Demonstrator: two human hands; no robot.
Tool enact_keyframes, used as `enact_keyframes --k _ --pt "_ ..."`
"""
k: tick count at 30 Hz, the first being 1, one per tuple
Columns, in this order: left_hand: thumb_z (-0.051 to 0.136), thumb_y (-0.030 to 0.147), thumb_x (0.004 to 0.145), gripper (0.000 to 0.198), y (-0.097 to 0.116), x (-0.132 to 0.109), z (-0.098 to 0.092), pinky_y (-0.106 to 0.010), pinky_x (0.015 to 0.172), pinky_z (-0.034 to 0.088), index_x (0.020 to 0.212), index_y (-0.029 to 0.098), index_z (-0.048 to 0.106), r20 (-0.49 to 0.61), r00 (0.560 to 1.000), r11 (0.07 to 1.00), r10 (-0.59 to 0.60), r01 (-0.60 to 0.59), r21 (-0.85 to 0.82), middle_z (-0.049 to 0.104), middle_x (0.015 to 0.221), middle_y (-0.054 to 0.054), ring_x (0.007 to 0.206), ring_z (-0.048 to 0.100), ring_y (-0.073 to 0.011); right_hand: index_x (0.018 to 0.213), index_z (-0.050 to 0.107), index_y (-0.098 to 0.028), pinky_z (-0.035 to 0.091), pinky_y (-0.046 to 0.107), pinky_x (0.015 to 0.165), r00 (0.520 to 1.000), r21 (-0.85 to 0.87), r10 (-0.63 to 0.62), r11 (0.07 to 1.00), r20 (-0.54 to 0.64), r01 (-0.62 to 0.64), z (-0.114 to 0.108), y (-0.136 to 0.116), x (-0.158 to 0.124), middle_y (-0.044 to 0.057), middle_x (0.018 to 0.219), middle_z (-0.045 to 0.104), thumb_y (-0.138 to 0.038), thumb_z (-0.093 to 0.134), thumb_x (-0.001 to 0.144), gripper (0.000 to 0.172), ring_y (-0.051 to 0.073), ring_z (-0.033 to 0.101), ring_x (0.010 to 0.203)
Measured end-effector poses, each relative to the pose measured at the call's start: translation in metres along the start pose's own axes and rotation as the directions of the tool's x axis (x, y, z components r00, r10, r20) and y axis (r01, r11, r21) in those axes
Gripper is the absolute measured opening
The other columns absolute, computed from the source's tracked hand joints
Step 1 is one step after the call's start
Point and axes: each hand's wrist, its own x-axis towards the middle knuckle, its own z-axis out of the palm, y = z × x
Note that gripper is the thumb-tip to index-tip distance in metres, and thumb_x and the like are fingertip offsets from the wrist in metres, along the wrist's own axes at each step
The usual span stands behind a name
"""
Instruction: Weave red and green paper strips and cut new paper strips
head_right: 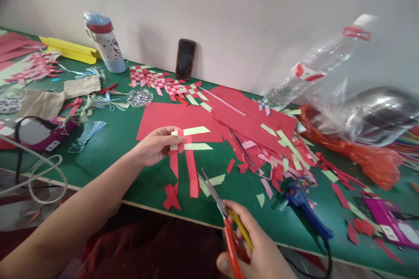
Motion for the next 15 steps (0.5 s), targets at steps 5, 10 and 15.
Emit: enact_keyframes --k 5,10,15 --pt "0.076 0.031 0.075 0.022 -0.001 -0.002 0.006 -0.018 0.053 0.04 0.075 0.016 0.059 0.04 0.999 1.0 -0.016 0.016 0.017 0.067 0.066 -0.001 0.06 0.06 -0.0082 0.131 0.053 -0.025 0.052 0.023 0.073 0.996 -0.155 0.055 0.987 0.072 -0.043 0.001 -0.022 0.008 0.0 0.093 0.068 -0.034 0.066 0.061 0.072 0.016 0.063 0.076" --pt "0.078 0.031 0.073 0.024 -0.002 -0.001 0.009 -0.019 0.052 0.038 0.076 0.016 0.06 0.058 0.998 0.999 -0.019 0.017 0.03 0.068 0.068 -0.001 0.061 0.061 -0.009 0.133 0.05 -0.027 0.045 0.021 0.061 0.979 -0.176 0.14 0.978 0.146 -0.114 0.0 -0.026 0.016 -0.006 0.07 0.06 -0.025 0.064 0.059 0.075 0.012 0.053 0.06" --pt "0.078 0.033 0.073 0.025 -0.002 0.0 0.009 -0.02 0.053 0.038 0.077 0.015 0.061 0.057 0.998 0.999 -0.032 0.029 0.044 0.069 0.068 -0.003 0.061 0.062 -0.0101 0.127 0.054 -0.028 0.042 0.02 0.059 0.979 -0.165 0.171 0.975 0.114 -0.151 0.006 -0.036 0.017 -0.008 0.065 0.06 -0.023 0.063 0.058 0.07 0.011 0.053 0.058"
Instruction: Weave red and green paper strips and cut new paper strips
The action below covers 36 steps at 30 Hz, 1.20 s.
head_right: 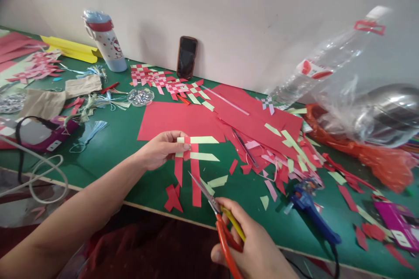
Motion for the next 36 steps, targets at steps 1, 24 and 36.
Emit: enact_keyframes --k 1,24,36 --pt "0.078 0.034 0.072 0.026 0.0 0.0 0.0 -0.02 0.053 0.039 0.077 0.015 0.062 -0.003 1.0 1.0 -0.002 0.002 0.002 0.069 0.068 -0.003 0.062 0.063 -0.0103 0.127 0.054 -0.028 0.042 0.02 0.059 1.0 0.007 0.009 1.0 0.003 -0.009 0.001 -0.002 0.0 -0.008 0.065 0.061 -0.022 0.062 0.058 0.069 0.011 0.054 0.058" --pt "0.077 0.043 0.075 0.031 -0.003 0.005 -0.009 -0.02 0.059 0.046 0.078 0.016 0.062 -0.167 0.985 0.999 0.041 -0.037 0.026 0.061 0.072 0.003 0.058 0.054 -0.0056 0.131 0.056 -0.026 0.056 0.029 0.066 0.847 -0.451 -0.394 0.867 -0.357 0.213 -0.033 0.046 0.034 0.008 0.107 0.074 -0.051 0.06 0.078 0.059 0.024 0.073 0.085" --pt "0.083 0.038 0.067 0.031 -0.001 0.008 -0.014 -0.019 0.056 0.046 0.071 0.016 0.06 -0.249 0.966 0.997 0.068 -0.074 -0.014 0.058 0.064 0.003 0.056 0.055 -0.0073 0.128 0.052 -0.016 0.054 0.037 0.066 0.595 -0.818 -0.689 0.568 -0.413 0.09 -0.033 0.063 0.081 0.017 0.11 0.069 -0.047 0.039 0.092 0.049 0.03 0.069 0.092"
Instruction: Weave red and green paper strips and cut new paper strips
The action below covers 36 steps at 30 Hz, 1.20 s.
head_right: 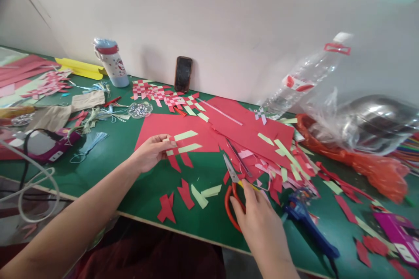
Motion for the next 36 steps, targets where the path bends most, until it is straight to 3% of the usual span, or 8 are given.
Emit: enact_keyframes --k 5,9,14,17,21,28,33,36 --pt "0.083 0.039 0.066 0.032 0.0 -0.001 -0.002 -0.021 0.056 0.047 0.079 0.016 0.066 0.042 0.999 1.0 -0.021 0.02 0.004 0.065 0.071 0.0 0.057 0.059 -0.0093 0.117 0.063 -0.014 0.054 0.044 0.078 0.995 -0.056 -0.069 0.996 0.076 0.074 -0.012 -0.001 0.012 0.017 0.096 0.073 -0.044 0.041 0.091 0.046 0.032 0.07 0.088" --pt "0.083 0.041 0.068 0.033 0.0 -0.004 0.001 -0.021 0.056 0.048 0.079 0.014 0.066 0.103 0.993 0.997 -0.054 0.048 0.063 0.067 0.074 -0.003 0.061 0.062 -0.0105 0.115 0.066 -0.017 0.056 0.042 0.078 0.995 0.214 0.05 0.975 0.086 -0.068 -0.037 -0.018 0.026 0.015 0.103 0.072 -0.051 0.041 0.09 0.049 0.029 0.07 0.087" --pt "0.083 0.043 0.068 0.035 -0.003 -0.008 0.01 -0.019 0.054 0.047 0.078 0.014 0.067 0.159 0.986 0.987 -0.044 0.018 0.162 0.065 0.072 -0.002 0.06 0.059 -0.0091 0.129 0.057 -0.02 0.057 0.03 0.071 0.98 0.714 0.072 0.675 0.185 -0.184 -0.047 -0.069 0.051 0.012 0.118 0.068 -0.06 0.048 0.088 0.058 0.021 0.07 0.091" --pt "0.082 0.046 0.068 0.037 -0.004 -0.009 0.013 -0.019 0.053 0.046 0.08 0.014 0.067 0.182 0.983 0.972 -0.026 -0.017 0.233 0.062 0.07 -0.001 0.058 0.056 -0.0086 0.112 0.065 -0.02 0.055 0.027 0.069 0.975 0.785 0.0 0.593 0.222 -0.179 -0.037 -0.094 0.066 0.008 0.098 0.072 -0.058 0.049 0.089 0.047 0.018 0.068 0.084" --pt "0.072 0.054 0.075 0.04 0.001 -0.017 0.009 -0.021 0.056 0.049 0.086 0.016 0.067 0.166 0.986 0.939 0.029 -0.084 0.335 0.059 0.073 0.0 0.062 0.057 -0.0104 0.091 0.067 -0.02 0.051 0.025 0.058 0.974 0.79 -0.06 0.597 0.221 -0.143 -0.028 -0.113 0.078 0.001 0.068 0.067 -0.053 0.046 0.092 0.039 0.014 0.061 0.059" --pt "0.064 0.048 0.081 0.03 0.013 -0.038 -0.033 -0.029 0.063 0.051 0.079 0.019 0.067 -0.071 0.985 0.767 0.158 -0.077 0.637 0.059 0.069 -0.001 0.066 0.059 -0.0172 0.121 0.061 -0.019 0.053 0.04 0.089 0.993 0.735 0.01 0.671 0.119 -0.095 -0.025 -0.097 0.063 0.013 0.118 0.066 -0.051 0.042 0.092 0.047 0.025 0.066 0.104" --pt "0.062 0.036 0.083 0.034 0.006 -0.069 -0.047 -0.038 0.096 0.043 0.115 0.024 0.064 -0.209 0.889 0.576 0.407 -0.073 0.814 0.059 0.121 -0.009 0.116 0.053 -0.0291 0.133 0.053 -0.018 0.049 0.051 0.099 1.0 0.482 -0.028 0.876 -0.005 0.027 0.003 -0.081 0.014 0.018 0.135 0.058 -0.057 0.039 0.094 0.057 0.033 0.052 0.128" --pt "0.051 0.033 0.091 0.034 -0.014 -0.099 -0.037 -0.04 0.097 0.045 0.122 0.023 0.06 -0.108 0.8 0.279 0.59 -0.077 0.957 0.06 0.122 -0.011 0.113 0.057 -0.0276 0.144 0.042 -0.011 0.044 0.056 0.105 0.994 0.36 -0.087 0.927 -0.064 0.104 0.019 -0.094 -0.011 0.023 0.144 0.049 -0.064 0.042 0.091 0.074 0.038 0.039 0.139"
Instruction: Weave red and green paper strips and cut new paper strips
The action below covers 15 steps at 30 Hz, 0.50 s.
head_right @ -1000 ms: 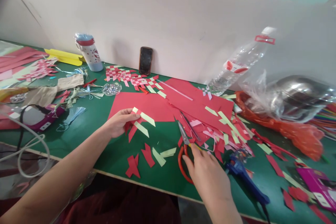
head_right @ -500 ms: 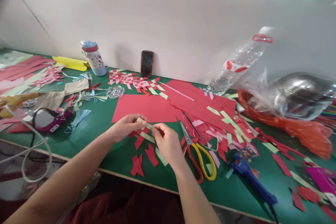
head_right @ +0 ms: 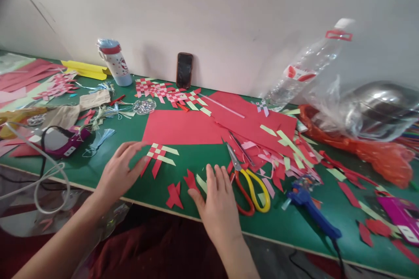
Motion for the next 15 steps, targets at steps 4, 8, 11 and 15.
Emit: enact_keyframes --k 4,8,11,15 --pt "0.047 0.023 0.094 0.025 0.01 -0.048 0.01 -0.036 0.091 0.05 0.114 0.023 0.061 0.126 0.965 0.973 0.23 -0.231 -0.006 0.07 0.105 -0.006 0.098 0.064 -0.022 0.149 0.032 -0.007 0.04 0.059 0.108 0.994 -0.046 -0.107 0.993 -0.006 0.107 0.019 -0.032 -0.009 0.025 0.147 0.045 -0.064 0.046 0.09 0.083 0.039 0.032 0.143" --pt "0.046 0.018 0.093 0.027 0.012 -0.066 0.017 -0.031 0.084 0.055 0.116 0.022 0.06 0.069 0.969 0.971 0.237 -0.234 -0.051 0.072 0.101 -0.005 0.094 0.067 -0.0186 0.145 0.043 -0.013 0.041 0.058 0.109 0.974 -0.017 -0.222 0.975 0.037 0.223 0.023 -0.055 -0.006 0.02 0.146 0.048 -0.059 0.055 0.088 0.074 0.038 0.035 0.142" --pt "0.049 0.019 0.092 0.025 0.01 -0.066 0.017 -0.031 0.083 0.056 0.114 0.022 0.061 0.026 0.974 0.973 0.227 -0.226 -0.042 0.072 0.1 -0.004 0.093 0.068 -0.0184 0.13 0.06 -0.02 0.044 0.053 0.108 0.962 0.022 -0.263 0.965 0.066 0.262 0.017 -0.056 0.0 0.012 0.138 0.058 -0.039 0.053 0.094 0.041 0.032 0.043 0.137" --pt "0.051 0.019 0.092 0.021 0.011 -0.066 0.018 -0.028 0.078 0.057 0.109 0.022 0.063 0.051 0.962 0.962 0.27 -0.267 -0.049 0.072 0.1 -0.004 0.09 0.069 -0.0174 0.116 0.069 -0.021 0.051 0.042 0.1 0.968 0.142 -0.252 0.959 0.021 0.246 0.007 -0.047 0.009 0.009 0.121 0.068 -0.021 0.05 0.096 0.028 0.025 0.055 0.121"
